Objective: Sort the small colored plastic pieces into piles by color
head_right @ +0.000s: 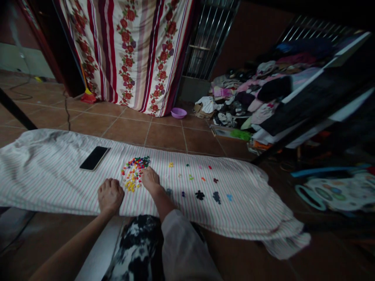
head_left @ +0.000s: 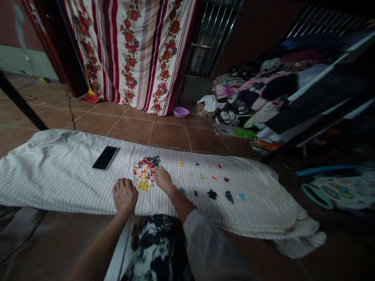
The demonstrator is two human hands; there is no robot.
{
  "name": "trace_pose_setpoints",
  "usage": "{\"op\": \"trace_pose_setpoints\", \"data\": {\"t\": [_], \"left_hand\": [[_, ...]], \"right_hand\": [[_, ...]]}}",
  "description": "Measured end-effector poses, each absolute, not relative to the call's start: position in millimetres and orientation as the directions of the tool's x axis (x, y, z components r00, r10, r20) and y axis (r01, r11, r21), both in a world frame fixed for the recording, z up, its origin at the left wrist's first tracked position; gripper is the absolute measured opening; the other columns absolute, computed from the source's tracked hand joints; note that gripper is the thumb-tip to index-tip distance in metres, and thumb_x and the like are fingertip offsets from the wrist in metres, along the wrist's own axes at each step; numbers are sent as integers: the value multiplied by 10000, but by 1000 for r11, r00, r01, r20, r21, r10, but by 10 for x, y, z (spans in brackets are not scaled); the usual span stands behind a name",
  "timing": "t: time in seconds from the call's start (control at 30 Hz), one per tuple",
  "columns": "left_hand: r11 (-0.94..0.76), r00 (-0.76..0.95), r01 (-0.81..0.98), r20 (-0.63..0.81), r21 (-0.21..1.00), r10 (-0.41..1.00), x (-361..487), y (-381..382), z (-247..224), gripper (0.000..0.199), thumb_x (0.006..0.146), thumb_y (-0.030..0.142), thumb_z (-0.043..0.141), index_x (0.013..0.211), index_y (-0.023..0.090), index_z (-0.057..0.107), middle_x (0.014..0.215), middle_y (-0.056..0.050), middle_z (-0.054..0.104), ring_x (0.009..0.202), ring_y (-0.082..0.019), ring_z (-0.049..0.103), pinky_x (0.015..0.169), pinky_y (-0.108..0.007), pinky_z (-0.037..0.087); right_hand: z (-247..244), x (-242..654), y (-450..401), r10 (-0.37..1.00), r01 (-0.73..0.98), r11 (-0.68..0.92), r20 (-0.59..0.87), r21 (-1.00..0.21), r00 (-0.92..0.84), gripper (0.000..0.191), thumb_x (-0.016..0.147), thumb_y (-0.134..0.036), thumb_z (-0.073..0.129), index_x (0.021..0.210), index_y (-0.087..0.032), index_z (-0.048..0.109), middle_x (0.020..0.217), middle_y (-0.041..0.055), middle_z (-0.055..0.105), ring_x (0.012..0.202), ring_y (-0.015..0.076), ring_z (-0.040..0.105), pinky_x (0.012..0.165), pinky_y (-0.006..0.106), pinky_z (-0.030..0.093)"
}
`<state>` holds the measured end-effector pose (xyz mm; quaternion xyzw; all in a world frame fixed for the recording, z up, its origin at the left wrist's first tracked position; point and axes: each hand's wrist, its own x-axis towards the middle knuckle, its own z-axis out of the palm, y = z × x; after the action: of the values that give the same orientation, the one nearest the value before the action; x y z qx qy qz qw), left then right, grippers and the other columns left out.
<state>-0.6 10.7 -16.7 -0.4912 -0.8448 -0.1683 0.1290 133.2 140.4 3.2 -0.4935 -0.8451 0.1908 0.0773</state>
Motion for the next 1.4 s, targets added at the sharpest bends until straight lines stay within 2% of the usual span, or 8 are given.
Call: {"op": "trace_pose_setpoints", "data": {"t": [0.23, 0.43, 0.77, 0.97, 1.13, 1.4], "left_hand": [[469, -502, 864, 354, 180, 789, 15, 98, -106, 223, 854, 232, 436, 959, 140, 609, 1023, -144, 607, 1019, -278, 516, 869, -397, 337], [467, -496, 868, 358, 171, 791, 8, 93, -114, 229, 859, 239, 414, 949, 140, 599, 1000, -133, 585, 1007, -269, 509, 864, -389, 340], [474, -500, 865, 357, 163, 789, 2, 96, -142, 245, 858, 255, 401, 959, 139, 592, 993, -131, 583, 1019, -271, 511, 870, -385, 348], [476, -505, 863, 342, 170, 792, -2, 86, -149, 272, 856, 268, 392, 973, 138, 599, 1012, -141, 584, 1011, -276, 508, 871, -392, 346], [497, -536, 844, 306, 201, 787, 14, 82, -117, 305, 850, 274, 382, 996, 133, 609, 1023, -151, 590, 1001, -282, 508, 874, -405, 345], [506, -542, 840, 291, 195, 789, 4, 77, -132, 329, 856, 293, 360, 1013, 129, 599, 1033, -161, 583, 1008, -293, 518, 865, -416, 353]], "right_hand": [[0, 1237, 1405, 891, 828, 408, -30, -385, -453, 238, 894, -230, 530, 1041, -267, 713, 1054, 75, 640, 993, 214, 602, 811, 309, 471], [0, 1220, 1382, 897, 829, 410, 3, -381, -442, 212, 899, -229, 521, 1015, -269, 694, 1018, 55, 650, 961, 188, 606, 804, 285, 464], [62, 1440, 1160, 933, 745, 330, 82, -580, -350, 156, 873, -212, 521, 976, -234, 636, 1036, 18, 694, 924, 148, 629, 801, 237, 457], [-103, 1851, 1038, 971, 651, 230, 125, -724, -203, 103, 829, -207, 552, 908, -234, 611, 847, -5, 708, 788, 137, 659, 740, 241, 485], [-193, 2404, 867, 971, 544, 236, 212, -805, -107, 71, 810, -240, 533, 860, -232, 582, 795, -3, 685, 734, 143, 660, 718, 251, 502], [-287, 3236, 609, 969, 642, 19, 173, -767, 178, 132, 778, -296, 498, 843, -231, 592, 811, 36, 702, 774, 196, 671, 742, 307, 517]]}}
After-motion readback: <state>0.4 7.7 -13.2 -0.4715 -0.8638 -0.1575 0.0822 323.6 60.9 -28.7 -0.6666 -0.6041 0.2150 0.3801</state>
